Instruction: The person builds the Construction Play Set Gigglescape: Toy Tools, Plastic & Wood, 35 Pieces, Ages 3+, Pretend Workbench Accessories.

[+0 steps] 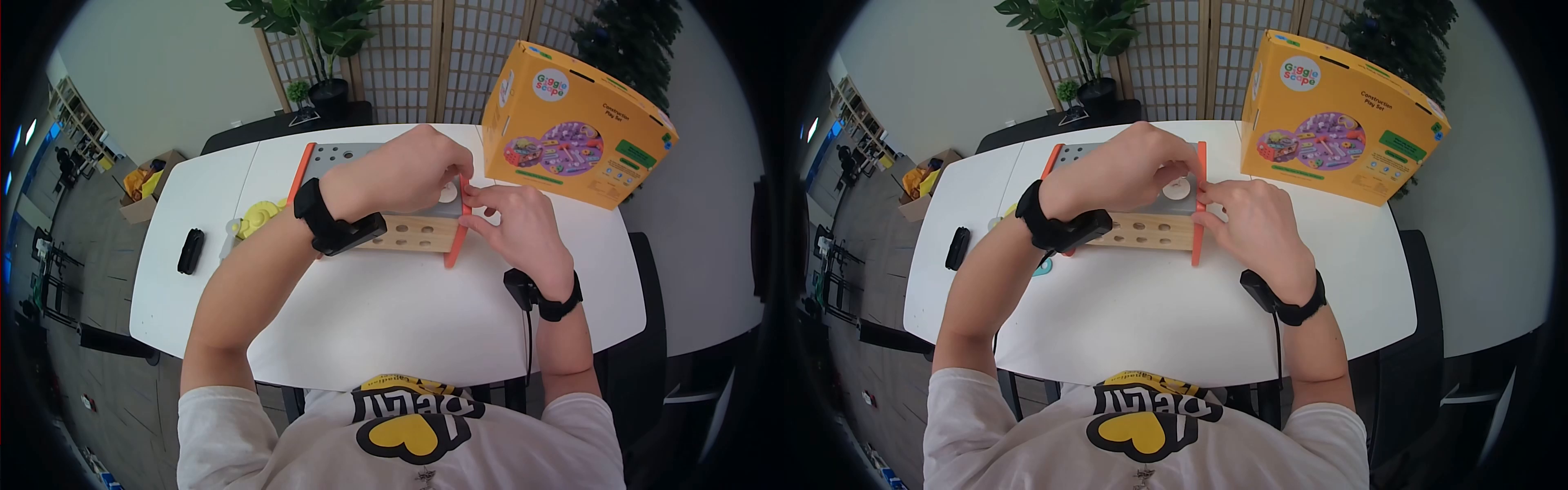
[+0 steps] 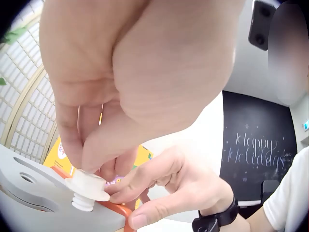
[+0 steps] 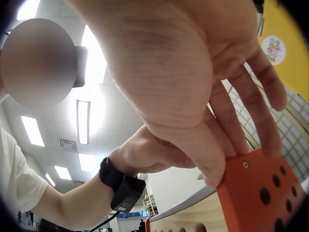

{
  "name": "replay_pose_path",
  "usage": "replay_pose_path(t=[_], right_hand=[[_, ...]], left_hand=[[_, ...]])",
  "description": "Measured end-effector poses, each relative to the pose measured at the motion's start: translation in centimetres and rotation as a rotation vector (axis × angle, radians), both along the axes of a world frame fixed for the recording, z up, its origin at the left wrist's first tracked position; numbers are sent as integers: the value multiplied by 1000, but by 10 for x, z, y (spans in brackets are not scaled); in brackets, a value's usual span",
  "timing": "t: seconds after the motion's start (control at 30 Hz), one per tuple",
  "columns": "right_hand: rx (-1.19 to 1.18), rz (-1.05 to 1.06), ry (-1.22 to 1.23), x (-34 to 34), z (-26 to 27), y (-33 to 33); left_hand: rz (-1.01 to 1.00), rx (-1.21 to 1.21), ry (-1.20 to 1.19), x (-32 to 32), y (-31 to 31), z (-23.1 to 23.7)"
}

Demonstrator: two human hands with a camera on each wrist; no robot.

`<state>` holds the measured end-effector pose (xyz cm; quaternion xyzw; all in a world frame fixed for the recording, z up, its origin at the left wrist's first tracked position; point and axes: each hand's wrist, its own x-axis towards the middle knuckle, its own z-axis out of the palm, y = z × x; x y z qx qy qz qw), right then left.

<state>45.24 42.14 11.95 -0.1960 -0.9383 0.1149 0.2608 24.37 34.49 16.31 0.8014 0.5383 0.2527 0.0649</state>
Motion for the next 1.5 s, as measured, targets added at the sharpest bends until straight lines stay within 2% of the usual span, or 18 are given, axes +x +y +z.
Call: replay_pose_path(t=[0.07,0.17,0.27,0.37,0.47,0.57,0.67,0.77,0.87,0.97,1.07,1.17,1.27,1.37,1.47,1.5], right_hand=[[4,3,15,0,-1,0],[-5,0,-10,0,1,0],[-3,-4,-20,0,2,0],[0,3,5,0,0,-1],[-3,5,-6,1,1,0],[4,7,-6,0,0,1],[2,4,-23,1,2,0],[3,9,-11,0,-1,1],[-9,11,-1,1,-2,2],[-12,10,2,1,0,0],[0,5,13,0,-1,0],[1,10,33,0,-2,0],[-9,1,0,0,1,-1],[-11,-1,0,-1,-1,1],[-13,-2,-2,0,-1,0],[-12,3,4,0,-1,1]], left_hand=[[118,20,74,3,0,4],[263,-208,285,12,-1,10],[211,-174,268,9,-1,4],[-44,23,138,-3,0,-6],[-105,-34,-16,-5,1,-5],[4,-37,-6,2,1,2],[241,-159,234,15,-3,12],[329,-174,375,17,1,3],[96,-126,188,7,-2,2],[-15,-117,128,0,-2,0],[32,-79,48,2,-2,-2],[202,-41,229,11,-8,7],[274,-154,334,14,-5,3],[220,-126,310,12,-3,-2],[-17,-38,117,0,-3,-7],[-11,-44,77,0,-2,-8]])
